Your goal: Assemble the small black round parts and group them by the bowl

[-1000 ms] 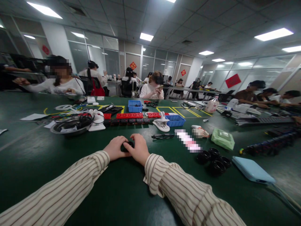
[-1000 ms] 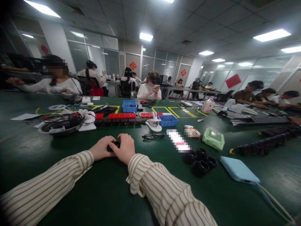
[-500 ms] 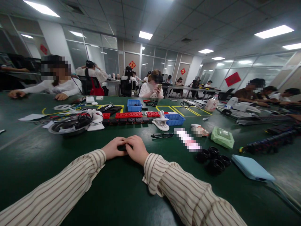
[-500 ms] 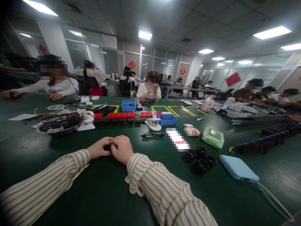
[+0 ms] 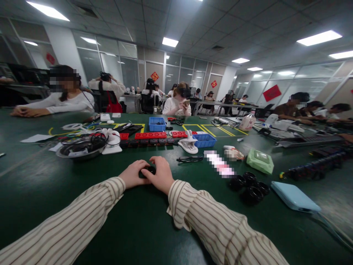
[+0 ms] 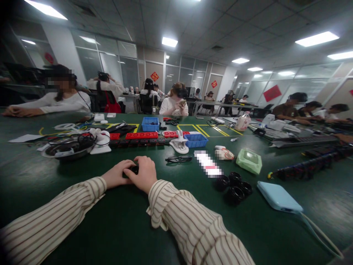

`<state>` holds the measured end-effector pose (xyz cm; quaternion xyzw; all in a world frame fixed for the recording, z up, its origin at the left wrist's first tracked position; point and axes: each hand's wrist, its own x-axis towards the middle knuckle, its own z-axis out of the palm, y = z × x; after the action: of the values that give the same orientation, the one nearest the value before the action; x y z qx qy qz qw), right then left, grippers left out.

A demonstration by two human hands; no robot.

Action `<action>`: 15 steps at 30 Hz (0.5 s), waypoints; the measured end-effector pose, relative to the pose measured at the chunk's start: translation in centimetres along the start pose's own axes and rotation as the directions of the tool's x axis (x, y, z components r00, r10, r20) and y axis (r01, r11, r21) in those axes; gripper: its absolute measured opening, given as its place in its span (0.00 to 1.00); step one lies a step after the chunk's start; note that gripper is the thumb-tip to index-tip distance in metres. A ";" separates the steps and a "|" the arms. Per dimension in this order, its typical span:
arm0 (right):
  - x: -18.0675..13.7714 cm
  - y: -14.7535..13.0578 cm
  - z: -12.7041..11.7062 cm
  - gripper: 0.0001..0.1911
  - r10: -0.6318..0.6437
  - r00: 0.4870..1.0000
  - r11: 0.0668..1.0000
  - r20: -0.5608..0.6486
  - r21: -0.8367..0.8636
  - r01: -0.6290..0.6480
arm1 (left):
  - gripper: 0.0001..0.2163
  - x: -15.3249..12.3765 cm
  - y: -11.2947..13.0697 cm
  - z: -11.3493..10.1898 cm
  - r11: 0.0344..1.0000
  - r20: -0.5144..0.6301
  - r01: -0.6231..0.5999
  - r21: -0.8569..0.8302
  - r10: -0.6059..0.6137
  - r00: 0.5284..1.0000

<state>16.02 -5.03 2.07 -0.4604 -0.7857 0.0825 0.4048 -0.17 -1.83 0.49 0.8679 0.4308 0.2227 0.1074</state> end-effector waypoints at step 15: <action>0.1 0.6 0.4 0.08 -0.134 0.987 0.990 0.086 0.062 0.129 | 0.16 0.0 0.0 0.0 0.998 0.025 -0.029 -0.062 0.031 0.999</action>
<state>16.11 -4.48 1.54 -0.3917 -0.8291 0.0984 0.3866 -0.16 -1.88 0.54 0.8735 0.4092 0.2261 0.1361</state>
